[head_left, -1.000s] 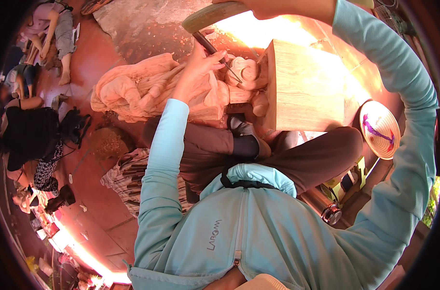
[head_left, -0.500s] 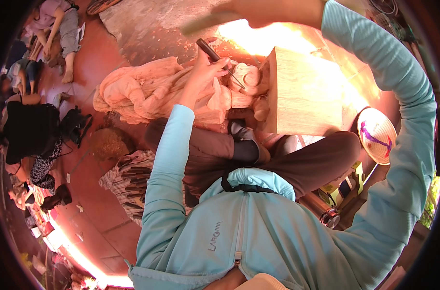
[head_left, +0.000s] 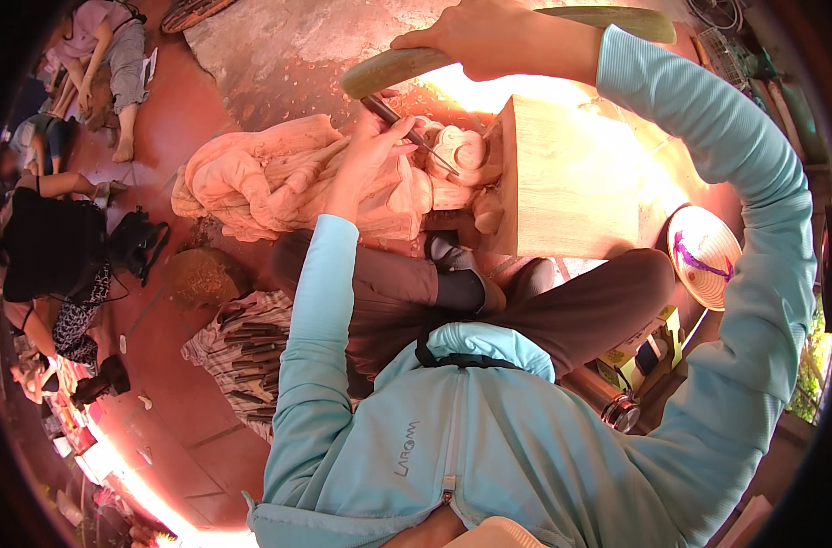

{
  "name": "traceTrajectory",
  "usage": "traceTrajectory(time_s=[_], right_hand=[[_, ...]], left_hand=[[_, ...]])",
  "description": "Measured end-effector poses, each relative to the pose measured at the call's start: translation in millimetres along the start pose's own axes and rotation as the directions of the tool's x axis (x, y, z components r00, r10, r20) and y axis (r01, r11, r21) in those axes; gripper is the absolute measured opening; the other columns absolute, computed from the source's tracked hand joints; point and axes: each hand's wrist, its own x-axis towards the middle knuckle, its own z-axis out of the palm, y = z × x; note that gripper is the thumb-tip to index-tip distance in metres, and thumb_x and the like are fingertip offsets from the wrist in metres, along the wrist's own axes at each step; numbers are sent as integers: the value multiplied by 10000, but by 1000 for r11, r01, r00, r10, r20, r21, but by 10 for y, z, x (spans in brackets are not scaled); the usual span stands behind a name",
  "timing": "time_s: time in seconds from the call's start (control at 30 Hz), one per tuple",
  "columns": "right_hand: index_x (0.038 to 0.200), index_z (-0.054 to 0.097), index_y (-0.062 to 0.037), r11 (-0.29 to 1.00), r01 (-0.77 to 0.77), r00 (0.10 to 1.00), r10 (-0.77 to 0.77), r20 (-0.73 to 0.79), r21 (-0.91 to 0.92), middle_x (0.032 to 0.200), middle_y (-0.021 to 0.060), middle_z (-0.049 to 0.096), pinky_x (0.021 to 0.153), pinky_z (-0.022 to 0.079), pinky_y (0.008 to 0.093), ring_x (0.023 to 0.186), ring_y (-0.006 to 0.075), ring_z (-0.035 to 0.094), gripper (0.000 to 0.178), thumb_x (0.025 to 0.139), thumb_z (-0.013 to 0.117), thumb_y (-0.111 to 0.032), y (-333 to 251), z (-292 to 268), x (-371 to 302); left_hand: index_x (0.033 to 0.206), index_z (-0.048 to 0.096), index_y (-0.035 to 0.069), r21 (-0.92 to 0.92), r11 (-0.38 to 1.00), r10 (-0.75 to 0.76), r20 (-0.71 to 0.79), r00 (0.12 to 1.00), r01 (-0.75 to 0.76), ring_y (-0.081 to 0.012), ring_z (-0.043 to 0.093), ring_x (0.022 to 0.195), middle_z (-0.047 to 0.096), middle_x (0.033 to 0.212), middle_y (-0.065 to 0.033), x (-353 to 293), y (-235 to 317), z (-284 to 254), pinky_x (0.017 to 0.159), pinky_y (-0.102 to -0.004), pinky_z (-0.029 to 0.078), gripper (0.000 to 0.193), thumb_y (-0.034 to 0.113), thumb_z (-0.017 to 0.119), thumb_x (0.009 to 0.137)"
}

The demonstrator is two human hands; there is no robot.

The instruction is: The person carves a wooden statue using a chisel and a mallet. They repeatedly strike the chisel to shape the wood, occasionally pausing to select a different chisel from a nearby cloth bundle.

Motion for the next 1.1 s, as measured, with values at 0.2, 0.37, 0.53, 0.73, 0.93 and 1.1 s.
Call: traceTrajectory(time_s=[0.2, 0.37, 0.53, 0.73, 0.93, 1.1], right_hand=[[1423, 407, -212, 983, -83, 989, 101, -106, 165, 891, 162, 684, 660, 518, 455, 799, 340, 671, 690, 770, 604, -107, -2, 35, -7], [1414, 430, -233, 1000, 29, 982, -27, -189, 5, 882, 152, 689, 650, 518, 431, 788, 320, 677, 628, 810, 558, -121, -54, 21, 95], [1380, 483, -248, 996, 57, 970, -39, -240, 68, 885, 135, 695, 648, 520, 426, 798, 309, 680, 576, 818, 559, -145, -131, 50, 130], [1439, 401, -280, 996, 37, 989, -25, -143, 79, 850, 145, 686, 605, 514, 430, 736, 311, 670, 687, 792, 568, -120, -53, -40, -61], [1455, 377, -277, 993, 36, 979, -58, -197, -112, 849, 158, 676, 564, 506, 413, 720, 307, 668, 704, 798, 567, -107, -159, -51, -236], [1418, 436, -242, 989, 148, 962, -150, -228, -26, 864, 154, 664, 579, 511, 413, 716, 310, 666, 615, 823, 584, -183, -232, -106, -360]], left_hand=[[1231, 311, 150, -8, 999, 34, 11, 999, -34, -159, 643, 944, 622, 1025, -66, 52, -111, 32, 781, -353, 552, 406, 125, 598, 945], [1222, 307, 148, -39, 999, 32, -33, 999, -33, -160, 646, 939, 618, 1043, -74, -7, -142, -13, 795, -365, 550, 398, 120, 593, 947], [1251, 297, 143, -32, 999, 13, -103, 995, -17, -187, 652, 968, 617, 1045, -88, -101, -192, -31, 795, -364, 570, 432, 108, 596, 942], [1263, 294, 150, 2, 999, 42, -78, 996, -42, -179, 647, 974, 621, 1050, -90, -185, -161, 113, 809, -347, 551, 447, 102, 599, 941], [1242, 302, 144, 3, 995, 100, -127, 987, -101, -167, 641, 955, 630, 1054, -96, -231, -308, 79, 822, -355, 534, 429, 110, 605, 940], [1237, 298, 147, 10, 995, 96, -131, 987, -95, -161, 637, 960, 628, 1051, -96, -296, -319, 104, 831, -355, 533, 421, 105, 597, 943]])
